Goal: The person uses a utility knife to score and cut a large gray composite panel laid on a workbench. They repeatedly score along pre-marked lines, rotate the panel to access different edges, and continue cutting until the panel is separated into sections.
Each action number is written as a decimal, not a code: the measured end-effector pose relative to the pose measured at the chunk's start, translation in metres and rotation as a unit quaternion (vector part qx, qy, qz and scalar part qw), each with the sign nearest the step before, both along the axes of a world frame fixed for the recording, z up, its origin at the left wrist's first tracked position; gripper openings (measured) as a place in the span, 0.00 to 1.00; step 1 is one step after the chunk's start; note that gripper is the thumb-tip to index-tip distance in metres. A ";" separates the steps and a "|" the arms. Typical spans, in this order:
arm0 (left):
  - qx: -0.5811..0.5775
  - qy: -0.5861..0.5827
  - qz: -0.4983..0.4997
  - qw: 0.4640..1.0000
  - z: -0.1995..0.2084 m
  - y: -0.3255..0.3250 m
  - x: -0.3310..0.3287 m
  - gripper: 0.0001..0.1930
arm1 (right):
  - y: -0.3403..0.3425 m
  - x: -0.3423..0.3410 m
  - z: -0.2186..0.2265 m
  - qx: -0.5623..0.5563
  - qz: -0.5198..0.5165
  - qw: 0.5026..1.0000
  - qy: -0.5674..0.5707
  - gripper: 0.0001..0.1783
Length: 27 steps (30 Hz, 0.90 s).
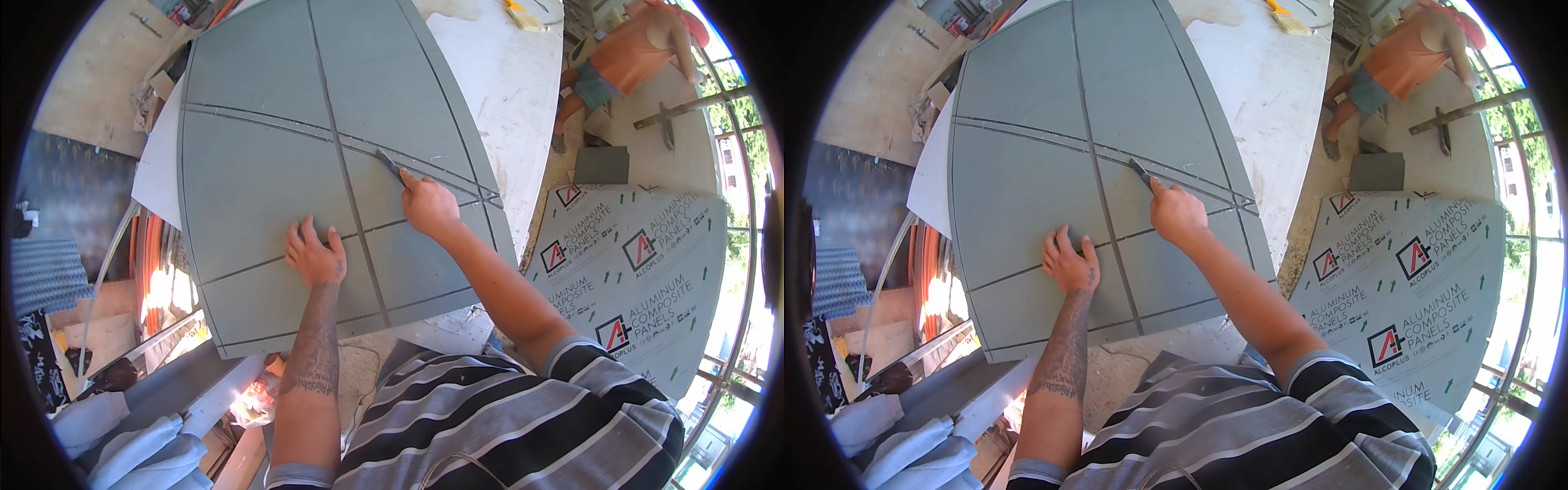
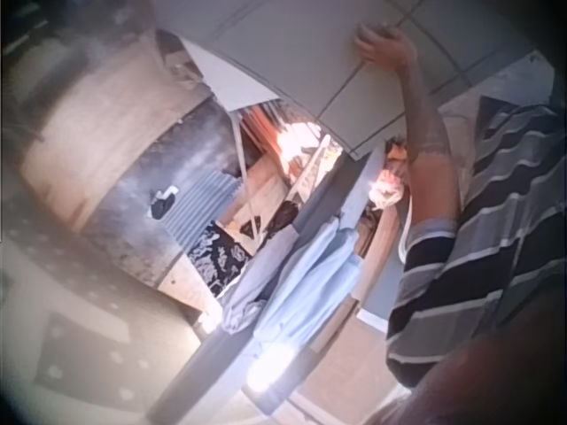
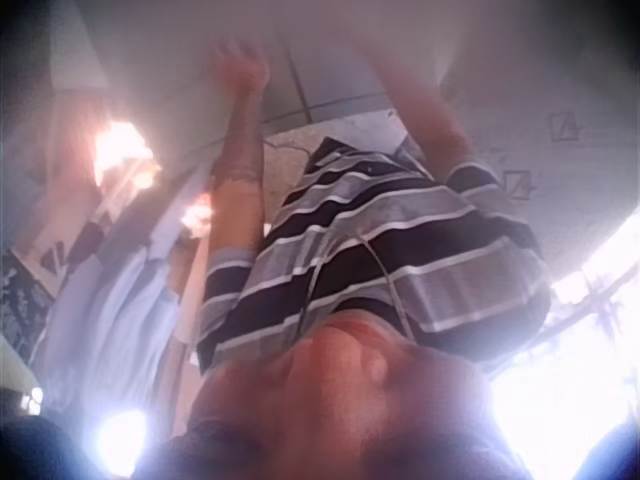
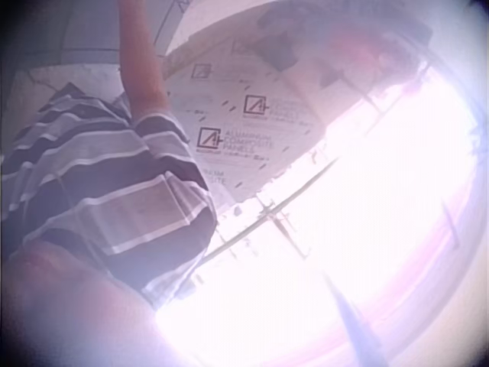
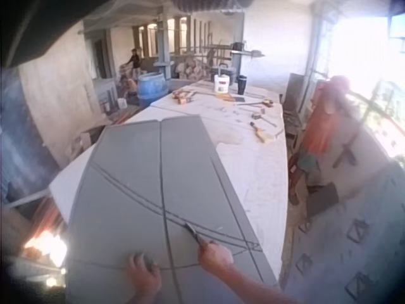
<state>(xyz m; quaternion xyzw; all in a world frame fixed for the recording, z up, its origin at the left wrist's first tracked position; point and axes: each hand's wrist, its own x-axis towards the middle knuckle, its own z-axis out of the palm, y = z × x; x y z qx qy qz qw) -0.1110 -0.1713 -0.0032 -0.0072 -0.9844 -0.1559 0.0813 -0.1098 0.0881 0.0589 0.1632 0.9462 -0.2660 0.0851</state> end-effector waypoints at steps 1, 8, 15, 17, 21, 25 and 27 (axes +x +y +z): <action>-0.001 0.000 0.001 1.000 0.000 0.000 0.000 0.29 | 0.001 0.003 -0.001 0.000 -0.003 1.000 0.006 0.28; -0.008 -0.016 0.010 1.000 0.002 0.002 0.002 0.29 | 0.033 0.042 0.001 0.026 -0.037 0.999 0.007 0.28; -0.031 -0.032 0.021 0.999 0.002 0.002 0.003 0.30 | 0.038 0.070 0.032 0.001 -0.036 0.999 0.017 0.27; -0.017 -0.043 0.015 0.999 0.006 0.003 0.002 0.30 | 0.014 0.052 0.037 -0.018 -0.020 0.998 0.053 0.27; -0.030 -0.036 0.014 0.999 0.007 0.002 0.001 0.29 | -0.021 -0.003 0.010 -0.057 -0.009 0.997 0.052 0.27; -0.018 -0.034 0.011 0.999 0.003 0.002 0.002 0.29 | -0.023 -0.029 -0.011 -0.033 -0.011 0.998 0.045 0.27; -0.010 -0.033 0.010 0.999 0.002 0.002 0.002 0.29 | -0.020 -0.030 -0.013 -0.037 -0.020 0.999 0.034 0.26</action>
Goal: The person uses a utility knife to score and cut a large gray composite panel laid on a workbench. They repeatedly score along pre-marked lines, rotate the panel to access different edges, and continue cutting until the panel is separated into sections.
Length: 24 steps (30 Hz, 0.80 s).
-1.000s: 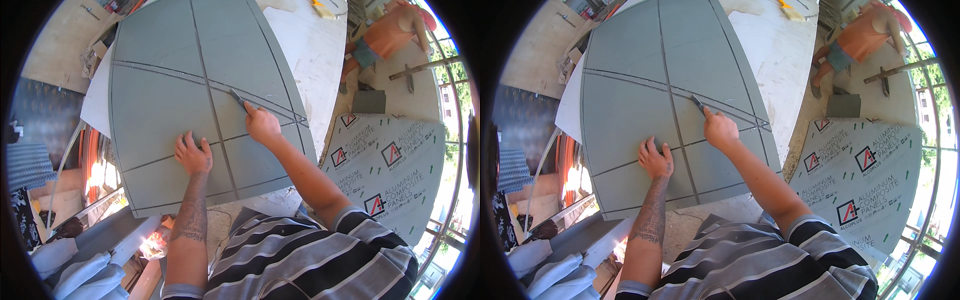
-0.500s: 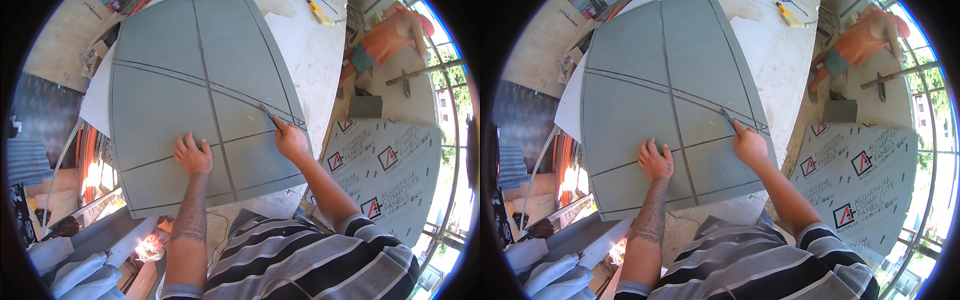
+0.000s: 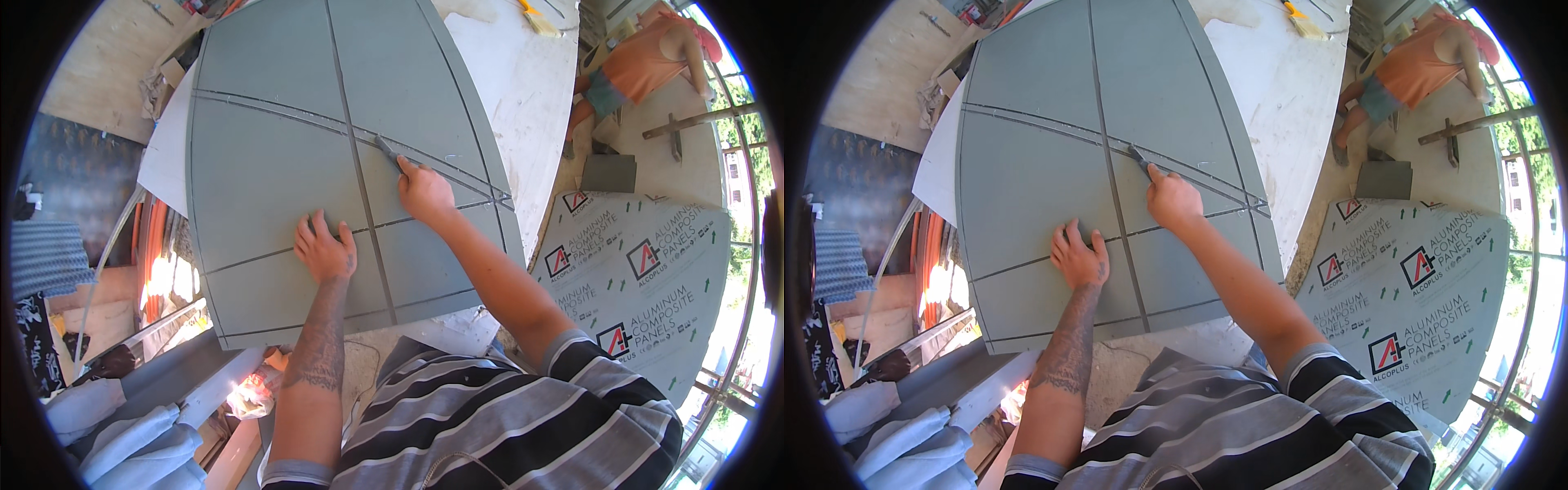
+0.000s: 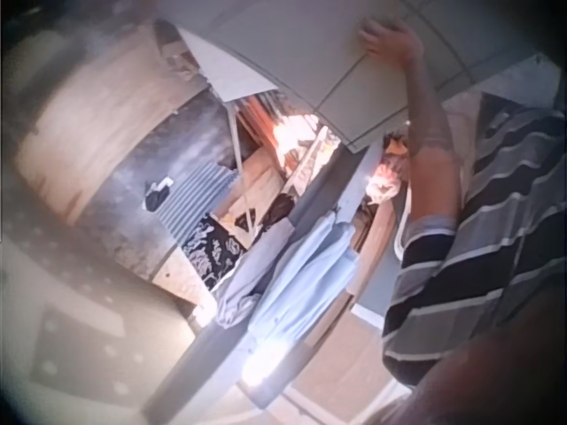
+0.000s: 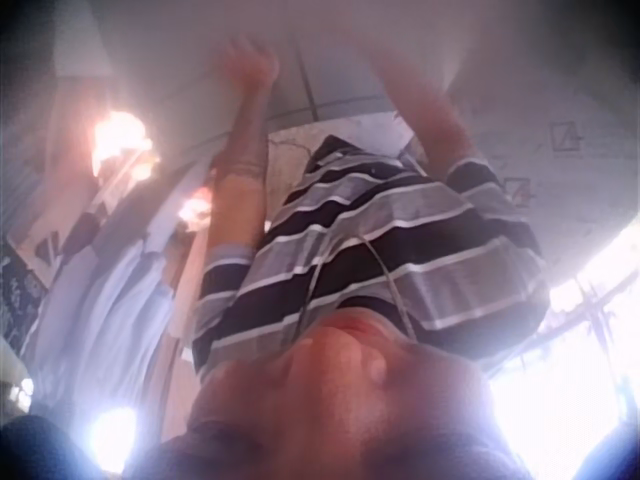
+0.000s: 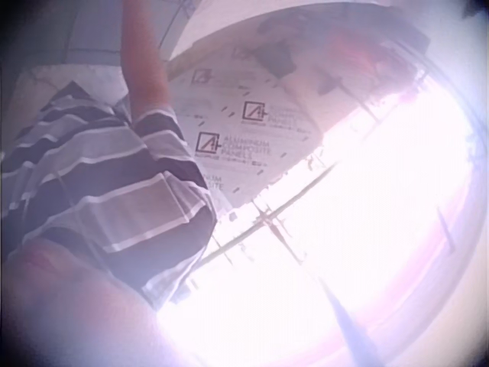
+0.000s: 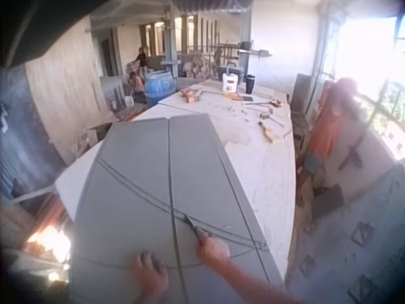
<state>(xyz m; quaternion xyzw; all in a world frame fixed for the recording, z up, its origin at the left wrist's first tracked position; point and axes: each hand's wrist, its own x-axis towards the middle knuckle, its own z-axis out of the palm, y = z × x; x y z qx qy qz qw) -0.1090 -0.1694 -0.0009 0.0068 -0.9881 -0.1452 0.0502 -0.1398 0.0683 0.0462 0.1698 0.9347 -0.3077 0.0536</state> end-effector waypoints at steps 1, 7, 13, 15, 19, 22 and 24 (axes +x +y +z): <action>0.001 0.001 -0.001 1.000 0.000 0.000 0.000 0.29 | 0.001 0.002 0.000 0.004 0.000 1.000 -0.007 0.27; 0.005 0.003 0.002 1.000 0.001 -0.002 0.000 0.29 | 0.007 0.021 0.011 0.025 -0.009 0.999 -0.033 0.28; 0.010 0.008 0.001 1.000 0.002 0.001 -0.001 0.29 | 0.041 0.060 0.012 0.041 -0.038 0.998 -0.025 0.28; 0.011 0.014 -0.001 1.000 0.000 0.001 0.000 0.29 | 0.050 0.078 0.022 0.062 -0.053 0.996 -0.038 0.28; 0.008 0.024 0.006 1.000 -0.004 -0.002 0.001 0.29 | 0.074 0.129 0.032 0.075 -0.079 0.993 -0.046 0.27; 0.004 0.027 0.007 1.000 -0.003 0.000 0.000 0.29 | 0.089 0.155 0.042 0.072 -0.108 0.989 -0.065 0.26; -0.001 0.028 0.007 1.000 -0.002 0.000 0.000 0.29 | 0.094 0.160 0.038 0.083 -0.109 0.990 -0.042 0.26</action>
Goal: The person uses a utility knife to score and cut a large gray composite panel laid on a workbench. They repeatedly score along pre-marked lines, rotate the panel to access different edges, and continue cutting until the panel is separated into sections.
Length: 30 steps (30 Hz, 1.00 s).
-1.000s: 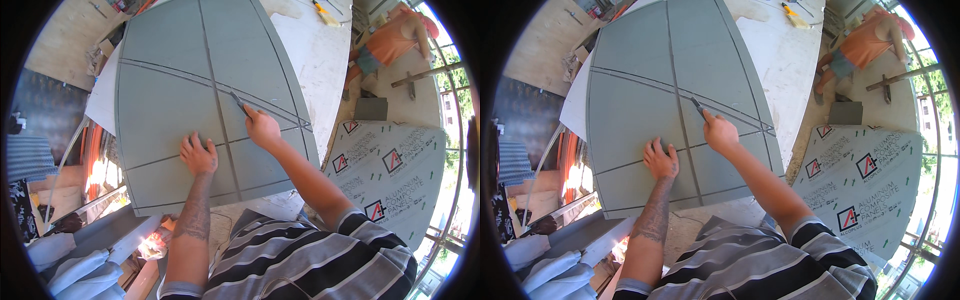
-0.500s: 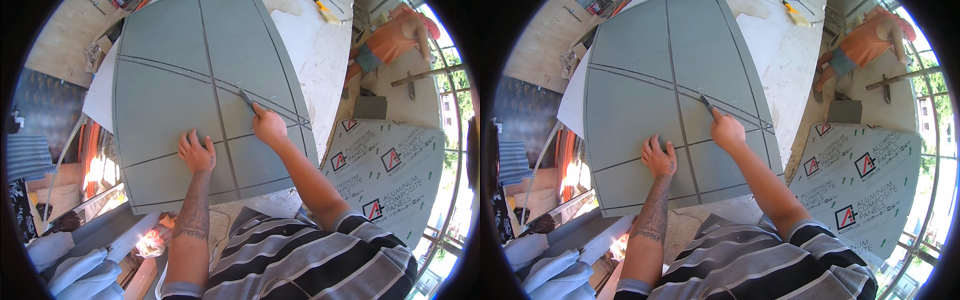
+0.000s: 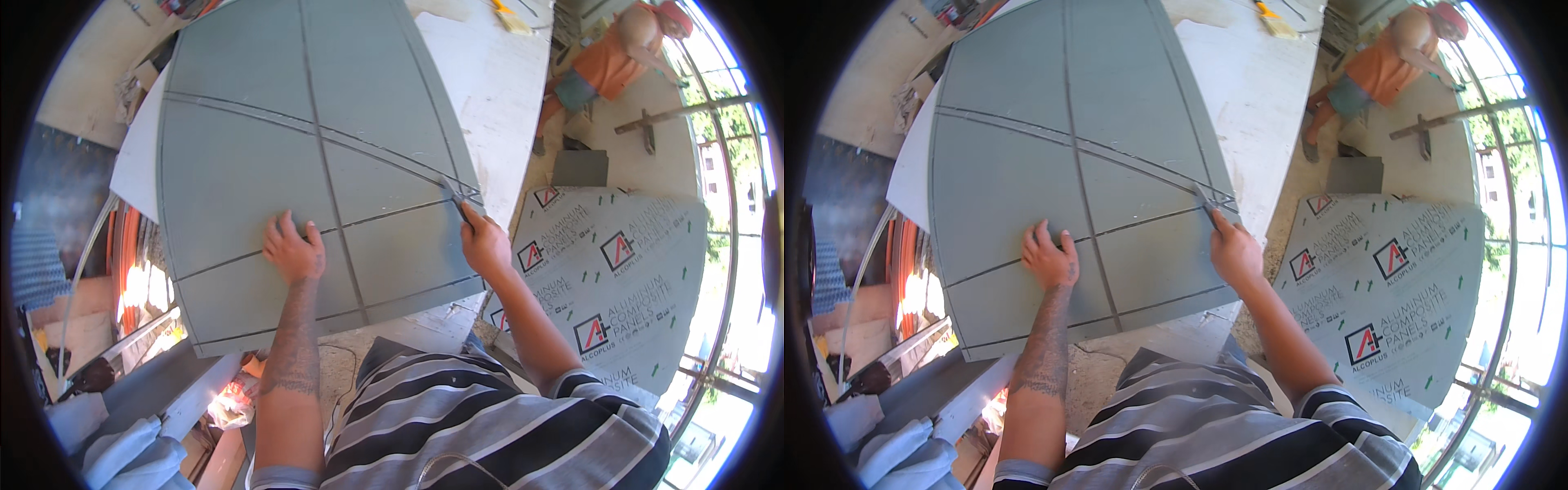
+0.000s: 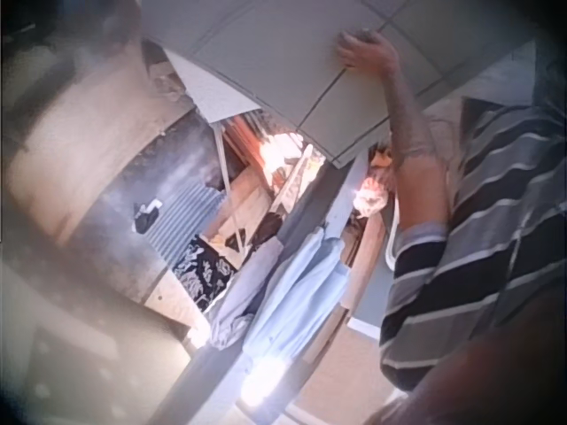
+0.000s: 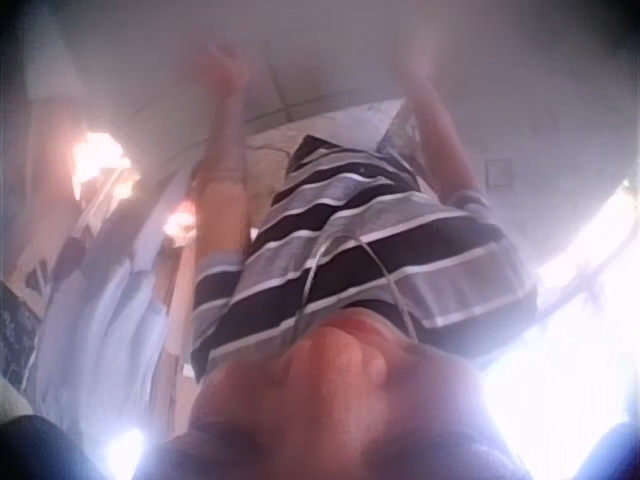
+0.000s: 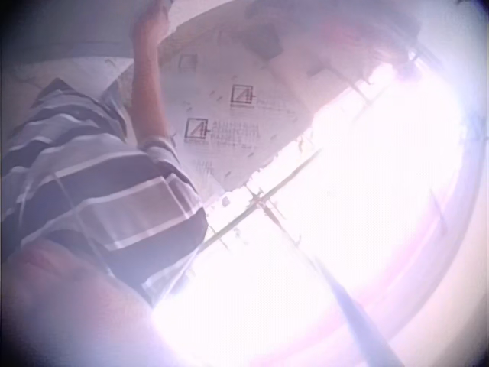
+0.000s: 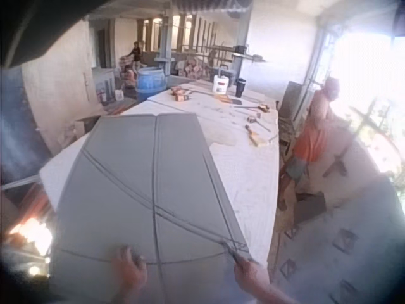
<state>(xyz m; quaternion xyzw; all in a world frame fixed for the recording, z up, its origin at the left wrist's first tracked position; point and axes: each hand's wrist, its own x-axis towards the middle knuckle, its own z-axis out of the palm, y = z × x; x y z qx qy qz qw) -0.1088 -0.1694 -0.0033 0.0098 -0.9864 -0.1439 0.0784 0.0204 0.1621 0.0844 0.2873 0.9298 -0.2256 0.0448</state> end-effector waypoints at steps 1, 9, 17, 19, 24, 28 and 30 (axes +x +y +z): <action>-0.003 0.003 -0.001 1.000 0.000 -0.001 -0.001 0.29 | 0.001 -0.004 0.002 0.000 0.016 1.000 0.007 0.27; -0.017 0.015 -0.012 1.000 0.001 0.003 -0.002 0.29 | 0.003 -0.014 -0.018 -0.032 0.033 0.998 0.050 0.26; -0.036 0.009 -0.020 0.999 -0.002 0.001 -0.004 0.29 | -0.018 -0.027 -0.028 -0.057 0.047 0.995 0.069 0.27; -0.033 0.013 -0.016 0.999 -0.002 0.000 -0.002 0.29 | -0.017 -0.023 -0.035 -0.051 0.044 0.996 0.064 0.28; -0.030 -0.006 -0.012 0.999 0.004 0.002 -0.001 0.29 | -0.010 -0.005 -0.043 -0.026 0.038 0.998 0.039 0.29; -0.033 -0.006 -0.011 0.999 0.006 0.003 -0.001 0.29 | -0.009 0.003 -0.042 -0.024 0.025 0.999 0.023 0.29; -0.032 -0.007 -0.009 0.999 0.006 0.003 -0.001 0.29 | -0.006 0.008 -0.038 -0.024 0.018 0.999 0.023 0.29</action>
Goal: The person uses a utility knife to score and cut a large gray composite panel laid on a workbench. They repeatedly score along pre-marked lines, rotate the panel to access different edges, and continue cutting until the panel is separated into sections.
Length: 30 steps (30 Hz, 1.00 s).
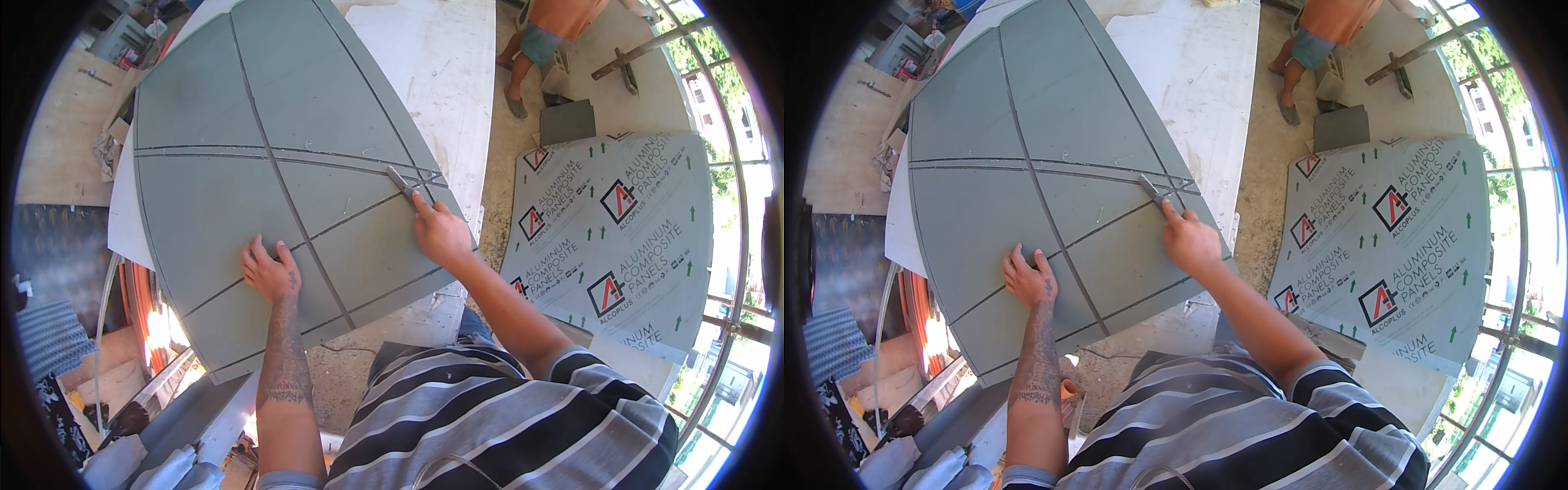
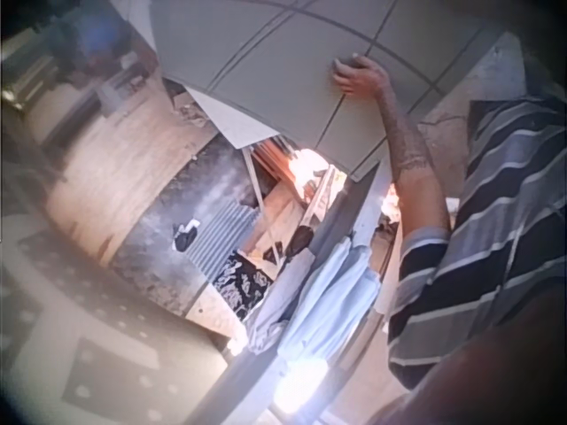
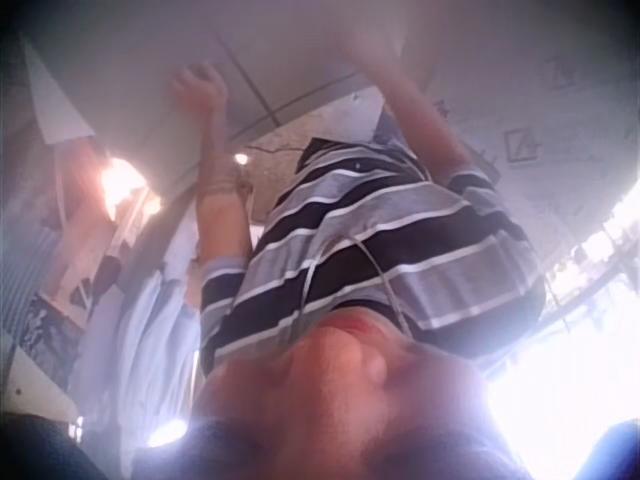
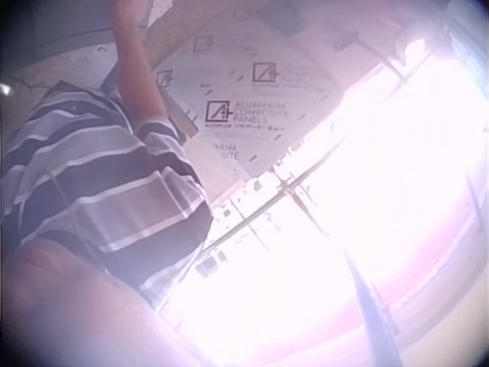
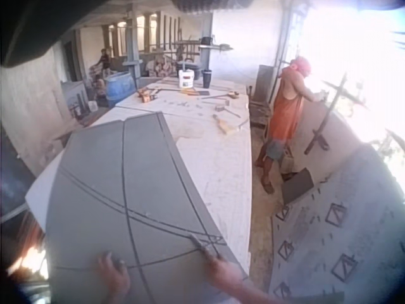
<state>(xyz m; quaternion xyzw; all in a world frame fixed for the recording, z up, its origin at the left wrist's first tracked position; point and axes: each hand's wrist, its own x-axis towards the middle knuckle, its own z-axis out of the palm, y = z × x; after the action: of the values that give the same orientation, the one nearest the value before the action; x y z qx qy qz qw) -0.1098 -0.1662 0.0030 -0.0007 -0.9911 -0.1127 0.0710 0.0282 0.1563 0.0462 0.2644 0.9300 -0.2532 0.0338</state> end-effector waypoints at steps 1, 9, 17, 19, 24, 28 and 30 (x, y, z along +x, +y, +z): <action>0.000 0.000 0.001 1.000 0.000 0.000 0.000 0.29 | 0.002 0.003 0.001 0.000 -0.004 1.000 0.000 0.29; -0.018 0.018 -0.004 1.000 -0.007 -0.003 -0.002 0.29 | 0.029 0.049 0.010 0.034 0.000 0.999 0.025 0.28; -0.005 0.000 -0.006 1.000 0.001 0.001 -0.002 0.30 | -0.013 -0.004 -0.008 0.000 0.052 0.996 0.071 0.29; -0.011 0.008 -0.007 1.000 -0.002 -0.001 -0.001 0.30 | -0.017 -0.017 -0.007 -0.012 0.047 0.996 0.071 0.29; 0.001 0.001 -0.012 1.000 -0.002 -0.001 -0.001 0.30 | -0.010 -0.024 -0.010 0.014 0.046 0.997 0.056 0.30; 0.007 0.030 -0.012 0.999 -0.005 -0.003 0.000 0.29 | -0.005 -0.017 0.004 0.003 0.029 1.000 0.003 0.29; 0.005 0.032 -0.011 0.999 -0.006 -0.003 0.000 0.29 | -0.003 -0.011 0.015 -0.008 0.017 1.000 -0.025 0.29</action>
<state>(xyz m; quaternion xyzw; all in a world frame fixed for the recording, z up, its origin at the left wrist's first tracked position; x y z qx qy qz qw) -0.1100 -0.1688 -0.0026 -0.0152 -0.9877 -0.1183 0.1010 0.0169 0.1536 0.0608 0.2545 0.9311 -0.2534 0.0638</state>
